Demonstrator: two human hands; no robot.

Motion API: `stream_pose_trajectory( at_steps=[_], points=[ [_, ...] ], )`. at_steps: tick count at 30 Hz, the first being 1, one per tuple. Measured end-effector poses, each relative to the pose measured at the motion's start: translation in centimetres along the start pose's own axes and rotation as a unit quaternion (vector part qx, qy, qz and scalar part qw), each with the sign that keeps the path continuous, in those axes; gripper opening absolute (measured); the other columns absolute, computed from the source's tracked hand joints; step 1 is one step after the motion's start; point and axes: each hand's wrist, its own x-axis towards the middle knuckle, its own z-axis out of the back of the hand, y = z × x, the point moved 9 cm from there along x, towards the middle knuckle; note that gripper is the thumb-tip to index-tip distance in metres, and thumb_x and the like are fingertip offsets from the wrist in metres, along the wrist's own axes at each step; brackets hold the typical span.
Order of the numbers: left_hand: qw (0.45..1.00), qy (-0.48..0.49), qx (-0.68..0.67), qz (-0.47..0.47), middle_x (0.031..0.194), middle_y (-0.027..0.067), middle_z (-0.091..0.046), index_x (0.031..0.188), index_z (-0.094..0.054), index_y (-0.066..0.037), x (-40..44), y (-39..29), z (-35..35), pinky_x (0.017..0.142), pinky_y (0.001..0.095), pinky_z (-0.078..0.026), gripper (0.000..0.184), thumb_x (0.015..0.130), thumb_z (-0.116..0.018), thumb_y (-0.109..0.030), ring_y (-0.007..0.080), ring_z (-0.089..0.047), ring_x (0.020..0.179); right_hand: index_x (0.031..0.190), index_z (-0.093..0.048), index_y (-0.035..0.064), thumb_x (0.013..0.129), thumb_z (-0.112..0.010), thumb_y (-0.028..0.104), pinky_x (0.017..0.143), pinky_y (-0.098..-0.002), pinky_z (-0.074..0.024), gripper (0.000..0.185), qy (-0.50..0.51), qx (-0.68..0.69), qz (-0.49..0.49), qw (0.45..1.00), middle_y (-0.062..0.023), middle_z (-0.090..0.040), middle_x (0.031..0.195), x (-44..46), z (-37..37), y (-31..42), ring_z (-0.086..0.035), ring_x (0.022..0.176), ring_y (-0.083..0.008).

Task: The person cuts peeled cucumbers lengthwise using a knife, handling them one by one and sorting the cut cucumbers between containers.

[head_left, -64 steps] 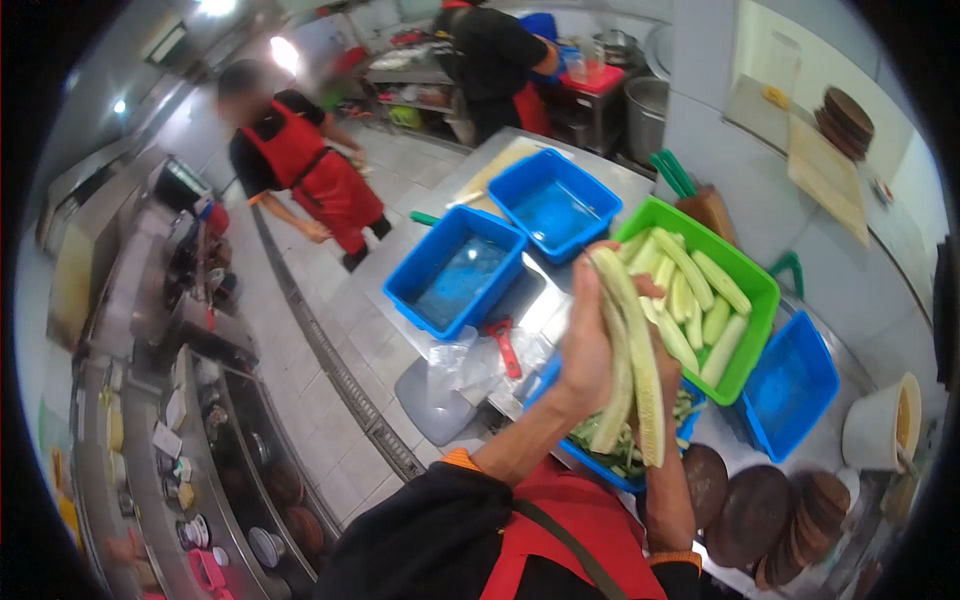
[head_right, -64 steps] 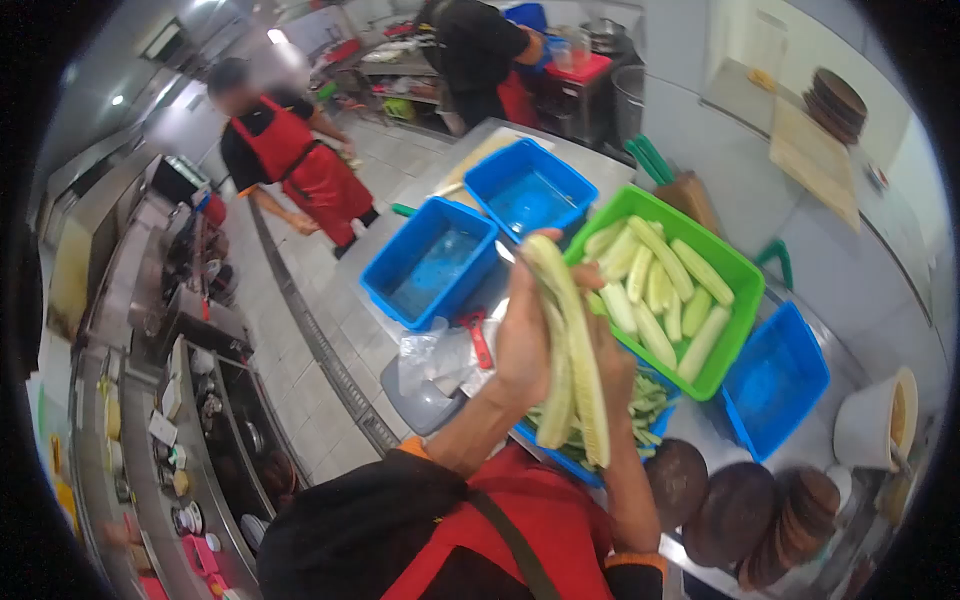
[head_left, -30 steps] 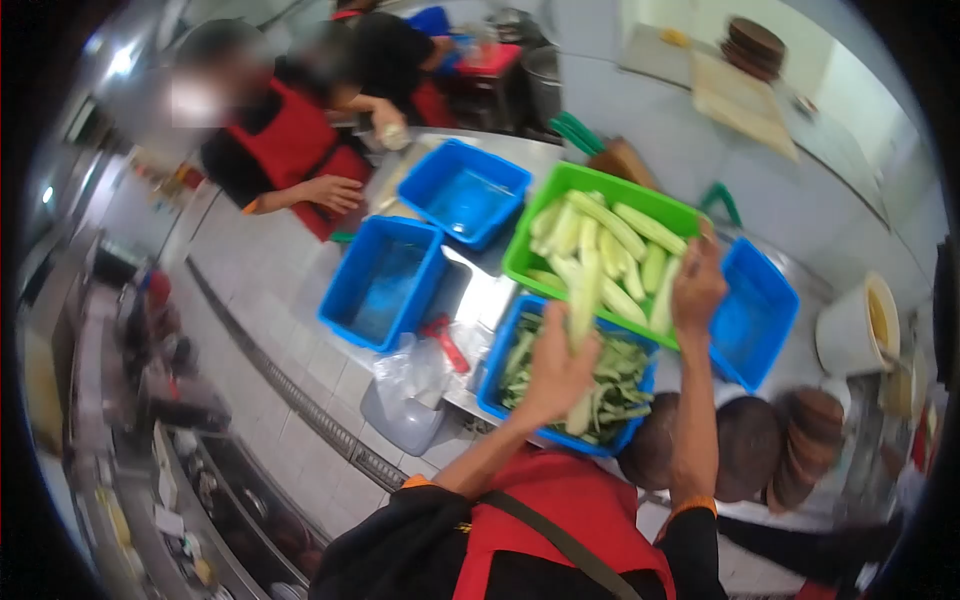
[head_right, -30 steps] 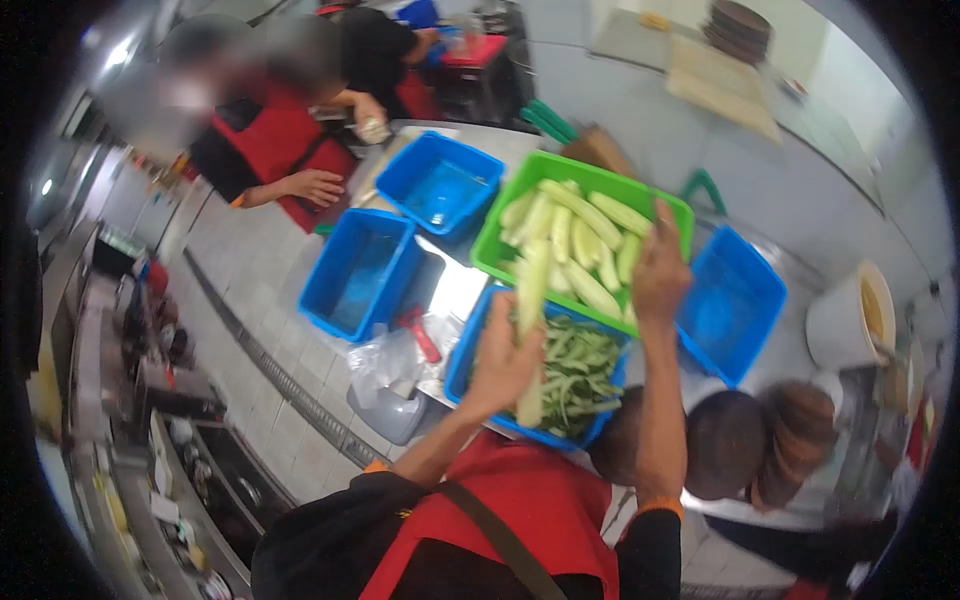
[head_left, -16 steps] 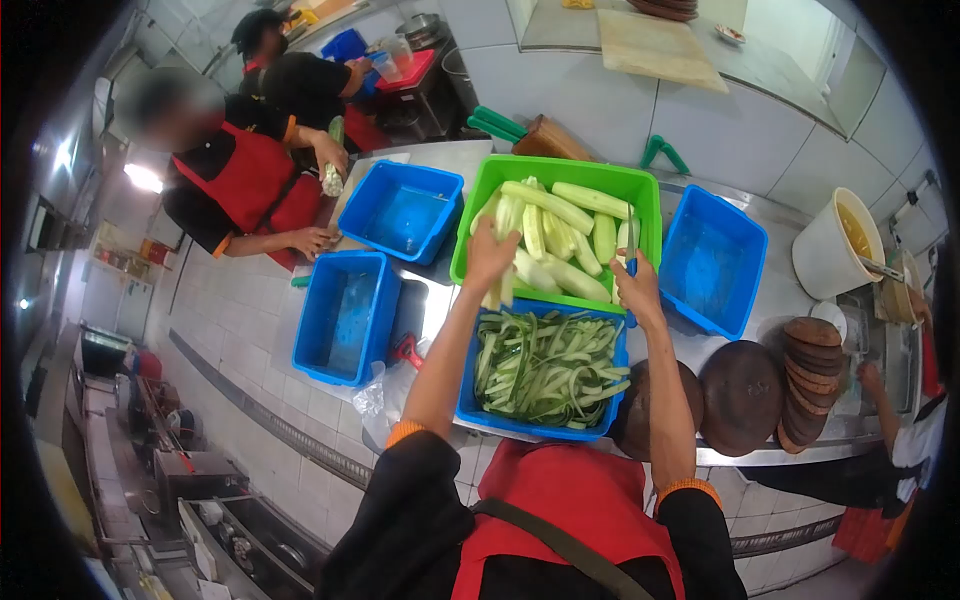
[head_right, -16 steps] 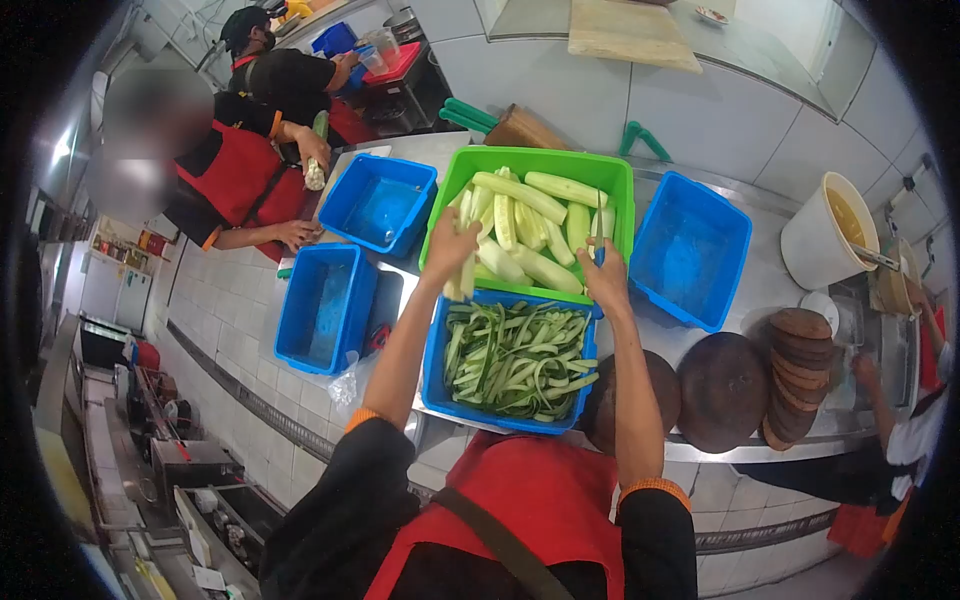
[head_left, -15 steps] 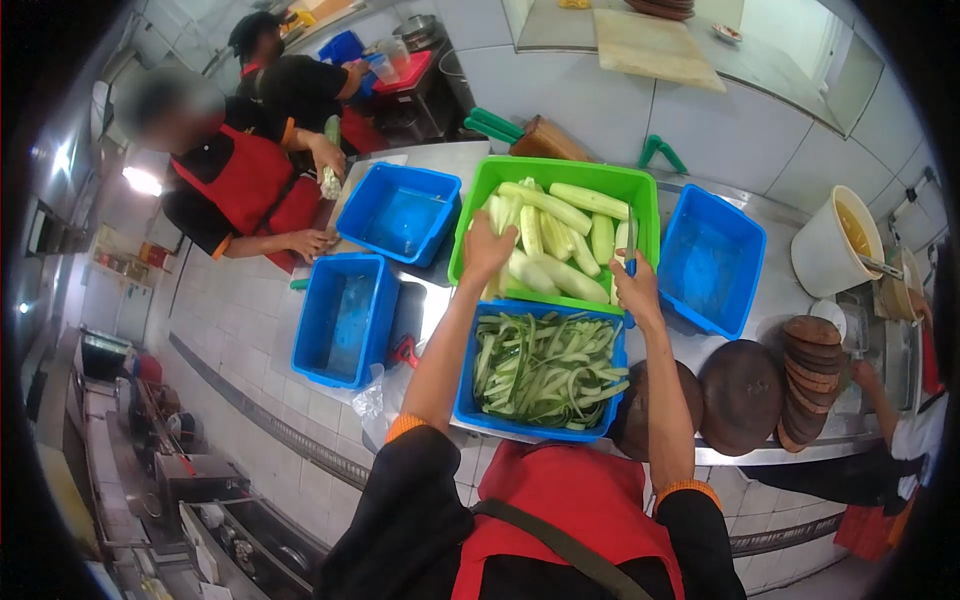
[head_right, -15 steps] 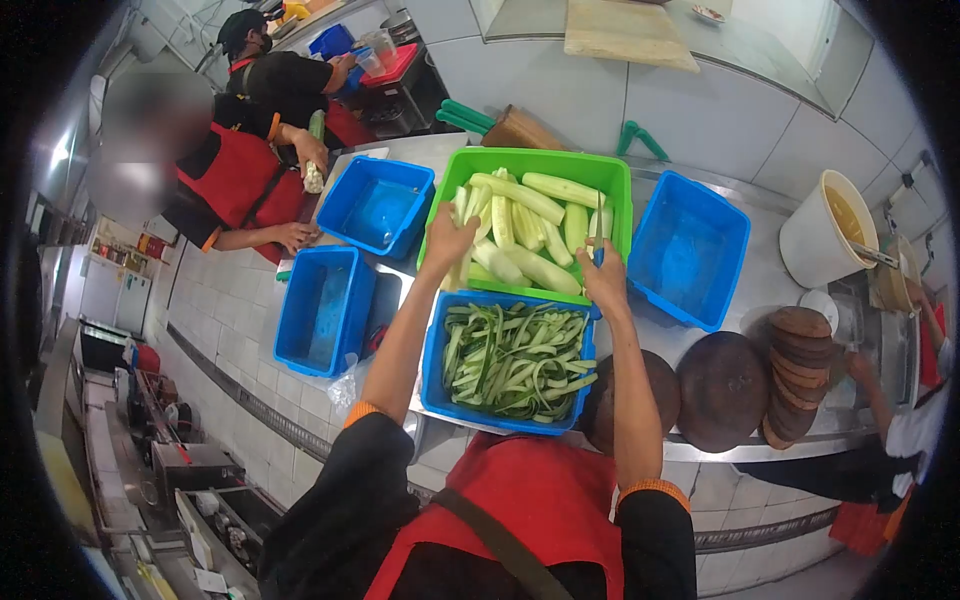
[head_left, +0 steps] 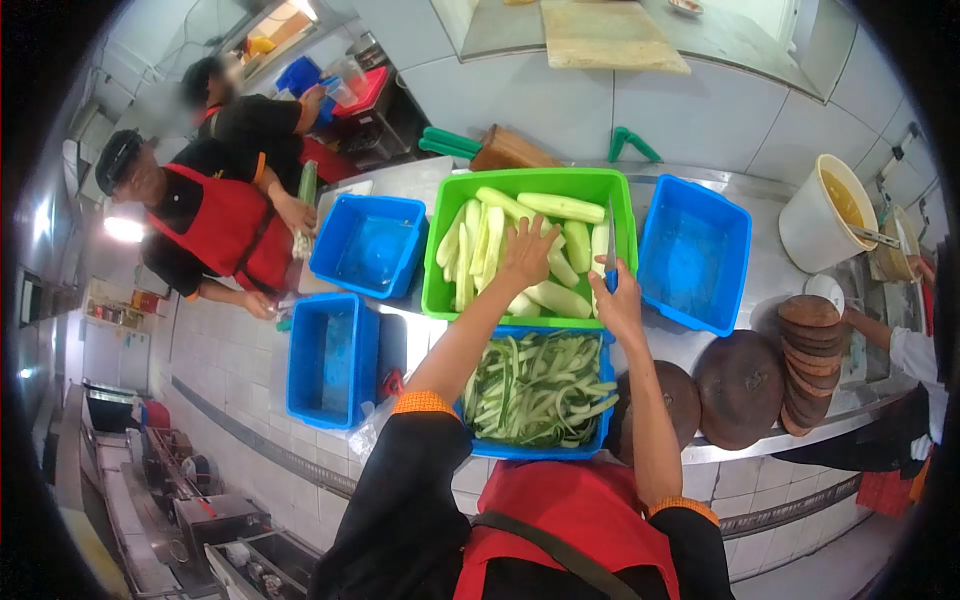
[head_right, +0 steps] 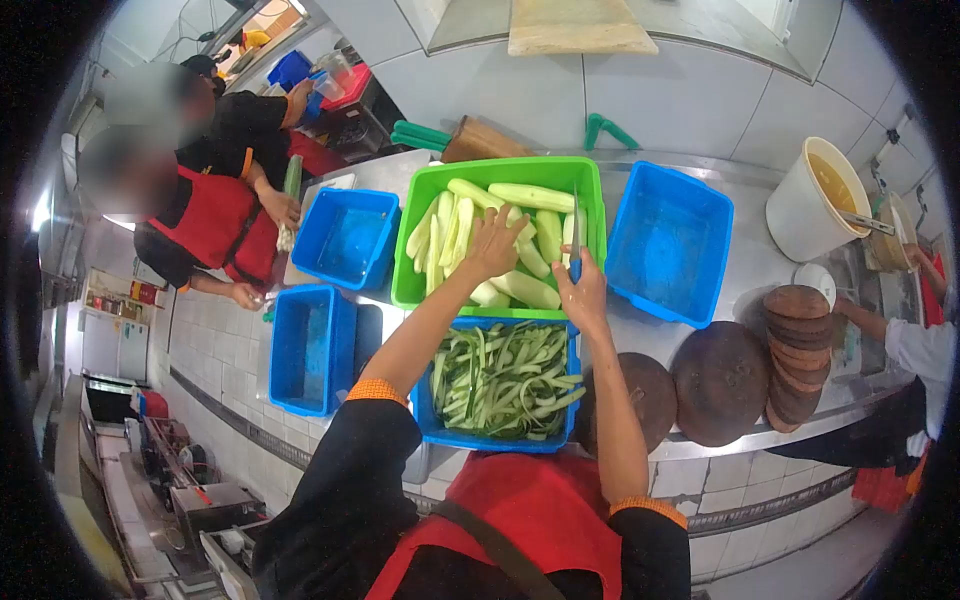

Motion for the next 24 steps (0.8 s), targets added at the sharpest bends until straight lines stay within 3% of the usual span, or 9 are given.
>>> stream_pose_trajectory(
  at_steps=[4,7,11,17,19,21,22,23,24],
  points=[
    [0.993,0.079,0.079,-0.033,0.146,0.0134,-0.039,0.139,-0.048,-0.019,1.5,-0.1,-1.0,0.106,0.0612,-0.025,0.063,0.083,-0.064,-0.042,0.0387,-0.032,0.136,0.114,-0.060,0.0038,0.088,-0.065,0.018,0.059,-0.0353,-0.0420,0.029,-0.012,-0.001,0.023,1.000,-0.0058,-0.055,0.063,0.3,-0.1,-0.3,-0.051,0.057,-0.0165],
    [0.985,0.088,0.124,-0.080,0.145,0.0133,-0.042,0.137,-0.051,-0.018,2.7,-0.4,-2.1,0.109,0.0615,-0.022,0.060,0.085,-0.063,-0.046,0.0359,-0.034,0.136,0.114,-0.060,0.0039,0.088,-0.065,0.018,0.059,-0.0350,-0.0417,0.029,-0.011,0.006,0.016,1.000,-0.0056,-0.054,0.063,0.3,-0.2,-0.4,-0.050,0.057,-0.0160],
    [0.975,0.025,0.168,-0.142,0.132,0.0118,-0.052,0.134,-0.049,-0.013,3.0,-0.4,-2.8,0.107,0.0597,-0.026,0.059,0.090,-0.056,-0.051,0.0293,-0.040,0.131,0.114,-0.060,0.0035,0.088,-0.065,0.017,0.059,-0.0344,-0.0413,0.029,-0.015,0.003,0.030,0.999,-0.0045,-0.054,0.063,0.1,0.0,0.0,-0.049,0.058,-0.0151],
    [0.982,0.014,0.124,-0.145,0.129,0.0132,-0.056,0.130,-0.051,-0.011,2.4,1.8,-2.1,0.106,0.0605,-0.029,0.054,0.094,-0.048,-0.052,0.0291,-0.048,0.124,0.113,-0.060,0.0029,0.088,-0.065,0.016,0.058,-0.0339,-0.0415,0.028,-0.022,0.006,0.030,0.999,-0.0049,-0.054,0.062,0.0,0.1,0.0,-0.051,0.057,-0.0152],
    [0.982,-0.009,0.116,-0.151,0.123,0.0146,-0.059,0.126,-0.052,-0.011,2.2,1.2,0.7,0.102,0.0562,-0.034,0.050,0.095,-0.048,-0.049,0.0306,-0.051,0.120,0.113,-0.060,0.0029,0.088,-0.065,0.017,0.059,-0.0343,-0.0418,0.029,-0.033,-0.004,0.054,0.998,-0.0046,-0.054,0.061,-0.1,0.2,0.4,-0.051,0.057,-0.0154],
    [0.995,-0.030,-0.018,-0.096,0.116,0.0168,-0.060,0.124,-0.051,-0.008,2.9,1.7,2.8,0.097,0.0516,-0.038,0.049,0.094,-0.052,-0.047,0.0334,-0.053,0.115,0.113,-0.060,0.0029,0.088,-0.065,0.017,0.059,-0.0346,-0.0421,0.029,-0.046,-0.013,0.074,0.996,-0.0043,-0.053,0.061,-0.1,0.4,0.7,-0.051,0.056,-0.0156],
    [0.968,-0.207,-0.086,-0.111,0.108,0.0203,-0.061,0.119,-0.050,-0.005,1.9,1.5,6.3,0.087,0.0489,-0.041,0.040,0.097,-0.053,-0.038,0.0356,-0.057,0.104,0.112,-0.060,0.0027,0.090,-0.064,0.019,0.057,-0.0341,-0.0419,0.028,-0.046,-0.008,0.074,0.996,-0.0041,-0.052,0.060,-0.1,0.4,0.8,-0.051,0.055,-0.0154],
    [0.968,-0.208,-0.086,-0.112,0.108,0.0203,-0.061,0.119,-0.050,-0.005,2.2,1.2,6.8,0.087,0.0489,-0.041,0.040,0.097,-0.053,-0.038,0.0356,-0.057,0.104,0.111,-0.061,0.0024,0.092,-0.062,0.022,0.056,-0.0336,-0.0416,0.028,-0.046,-0.003,0.073,0.996,-0.0040,-0.052,0.059,-0.2,0.3,0.7,-0.051,0.054,-0.0152],
    [0.930,-0.293,-0.215,-0.056,0.101,0.0211,-0.060,0.117,-0.050,-0.003,1.5,2.2,9.8,0.081,0.0475,-0.044,0.036,0.098,-0.051,-0.034,0.0344,-0.059,0.094,0.111,-0.061,0.0024,0.092,-0.062,0.022,0.056,-0.0336,-0.0416,0.028,-0.046,-0.003,0.072,0.996,-0.0040,-0.052,0.059,-0.3,0.4,1.1,-0.051,0.054,-0.0152]
  ],
)
